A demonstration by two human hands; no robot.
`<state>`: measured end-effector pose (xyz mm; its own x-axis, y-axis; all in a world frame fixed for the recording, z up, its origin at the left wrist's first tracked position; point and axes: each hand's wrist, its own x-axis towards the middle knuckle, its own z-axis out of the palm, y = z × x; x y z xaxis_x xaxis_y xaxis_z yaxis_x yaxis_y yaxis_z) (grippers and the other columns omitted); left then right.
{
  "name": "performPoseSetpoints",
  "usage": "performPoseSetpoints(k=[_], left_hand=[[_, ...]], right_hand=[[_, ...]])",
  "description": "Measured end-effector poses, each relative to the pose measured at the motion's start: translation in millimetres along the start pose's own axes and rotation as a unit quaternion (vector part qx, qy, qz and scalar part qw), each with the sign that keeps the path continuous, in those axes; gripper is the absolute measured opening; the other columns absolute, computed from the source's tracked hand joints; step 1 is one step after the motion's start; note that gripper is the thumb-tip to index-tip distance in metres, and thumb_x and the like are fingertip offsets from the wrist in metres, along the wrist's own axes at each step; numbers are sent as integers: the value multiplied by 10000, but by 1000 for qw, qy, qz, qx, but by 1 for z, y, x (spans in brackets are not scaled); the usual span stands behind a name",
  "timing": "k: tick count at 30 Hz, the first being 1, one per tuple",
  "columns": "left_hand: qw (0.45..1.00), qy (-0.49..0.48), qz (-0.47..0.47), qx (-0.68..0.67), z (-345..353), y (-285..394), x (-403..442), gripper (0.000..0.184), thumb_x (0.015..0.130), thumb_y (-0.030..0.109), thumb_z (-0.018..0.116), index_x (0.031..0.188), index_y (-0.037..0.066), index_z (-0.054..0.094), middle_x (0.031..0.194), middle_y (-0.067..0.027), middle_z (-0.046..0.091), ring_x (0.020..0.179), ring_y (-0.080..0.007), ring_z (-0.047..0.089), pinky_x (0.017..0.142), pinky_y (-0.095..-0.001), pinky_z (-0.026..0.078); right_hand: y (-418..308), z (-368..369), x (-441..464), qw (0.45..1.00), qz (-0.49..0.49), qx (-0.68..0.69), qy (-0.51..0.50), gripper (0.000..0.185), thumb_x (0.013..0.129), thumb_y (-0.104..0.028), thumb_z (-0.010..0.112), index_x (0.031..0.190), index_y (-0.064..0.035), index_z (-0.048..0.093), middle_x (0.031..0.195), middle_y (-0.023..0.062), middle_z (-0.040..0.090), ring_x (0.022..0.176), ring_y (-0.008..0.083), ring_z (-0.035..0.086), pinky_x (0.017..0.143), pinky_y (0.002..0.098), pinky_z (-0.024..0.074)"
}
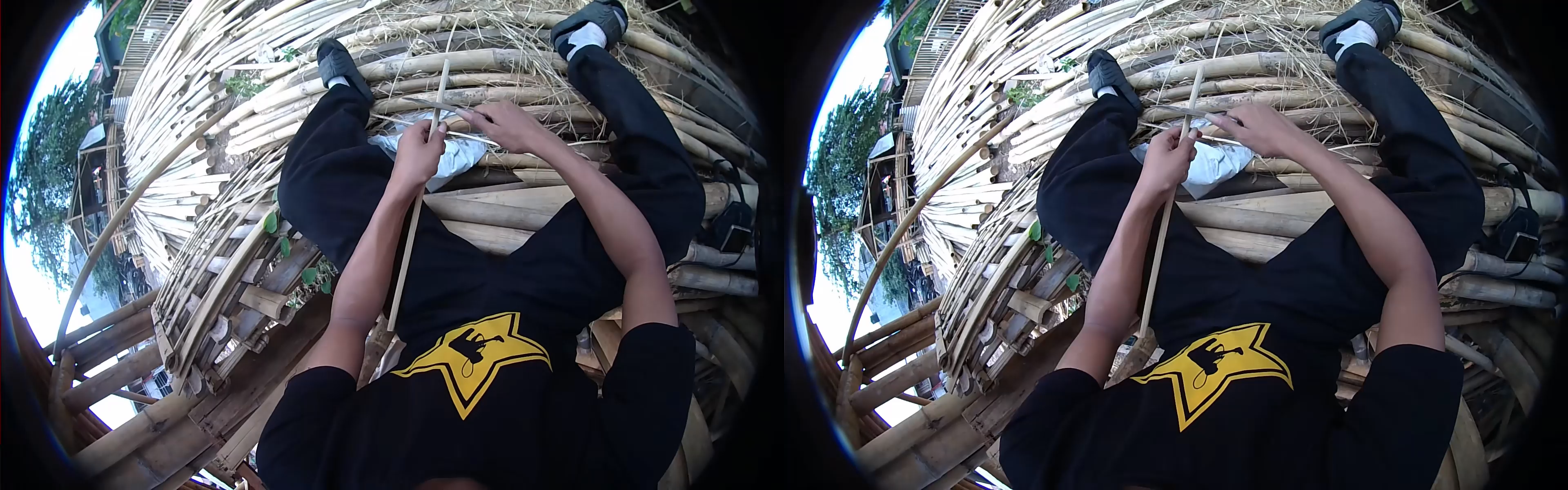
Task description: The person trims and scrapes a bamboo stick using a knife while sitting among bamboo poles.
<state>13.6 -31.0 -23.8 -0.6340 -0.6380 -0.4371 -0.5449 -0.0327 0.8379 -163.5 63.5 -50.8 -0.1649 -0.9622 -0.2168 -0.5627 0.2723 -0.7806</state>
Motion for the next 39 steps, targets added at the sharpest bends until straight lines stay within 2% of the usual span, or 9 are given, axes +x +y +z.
performPoseSetpoints(k=[4,7,10,14,17,19,30,35,39], left_hand=[[976,-104,-53,-186,-2,12,-4,146,953,140,504,881,21,547,670,12,483,464,-32,384,399,-198,275],[977,-142,-40,-154,3,8,0,119,946,130,514,917,19,548,686,8,495,493,-39,410,428,-200,308],[973,-175,-37,-143,3,12,-2,147,942,146,527,980,6,553,790,-27,540,557,-73,518,493,-228,442],[967,-185,-36,-172,7,31,-14,293,947,176,522,1165,-20,528,905,-63,552,615,-116,598,596,-283,562],[957,-235,-37,-166,6,22,-8,377,950,179,516,1260,-29,466,946,-75,550,623,-125,606,611,-298,581],[958,-235,-33,-161,7,25,-9,372,949,176,516,1252,-34,464,938,-78,554,630,-126,610,613,-306,586],[961,-229,-44,-149,10,33,-15,348,927,214,562,1172,-26,503,876,-90,592,623,-144,638,592,-311,595],[957,-235,-98,-138,10,38,-19,289,938,265,552,1063,5,541,644,-6,555,482,-101,590,453,-225,511],[962,-222,-77,-135,10,40,-19,262,962,269,507,1031,18,543,591,18,502,386,-64,490,371,-199,415]], right_hand=[[0,6,-7,999,11,28,-31,703,880,-643,390,892,17,632,799,226,622,769,358,593,717,424,452],[-8,6,-7,998,10,48,-37,681,862,-644,439,951,0,642,793,198,631,758,302,603,711,405,452],[-8,5,-7,991,9,134,-22,630,856,-607,503,971,-2,634,755,130,629,732,222,590,690,369,449],[-10,6,-8,853,137,504,6,264,845,-332,685,867,-82,603,540,-67,412,400,20,326,364,200,236],[-7,-6,-7,867,123,483,-5,291,844,-348,682,898,-75,594,532,-69,405,410,29,337,371,209,249],[-8,-2,-6,883,123,452,18,310,837,-355,688,914,-69,595,523,-75,388,418,29,339,379,208,248],[-5,-10,-5,825,161,540,39,280,822,-300,714,880,-54,594,555,-85,381,401,18,289,383,212,234],[3,-19,0,808,165,560,74,237,842,-274,693,827,-65,583,562,-79,391,397,25,293,380,217,246],[2,-29,1,832,163,513,130,235,882,-291,642,801,-99,533,549,-109,336,391,0,272,357,187,221]])
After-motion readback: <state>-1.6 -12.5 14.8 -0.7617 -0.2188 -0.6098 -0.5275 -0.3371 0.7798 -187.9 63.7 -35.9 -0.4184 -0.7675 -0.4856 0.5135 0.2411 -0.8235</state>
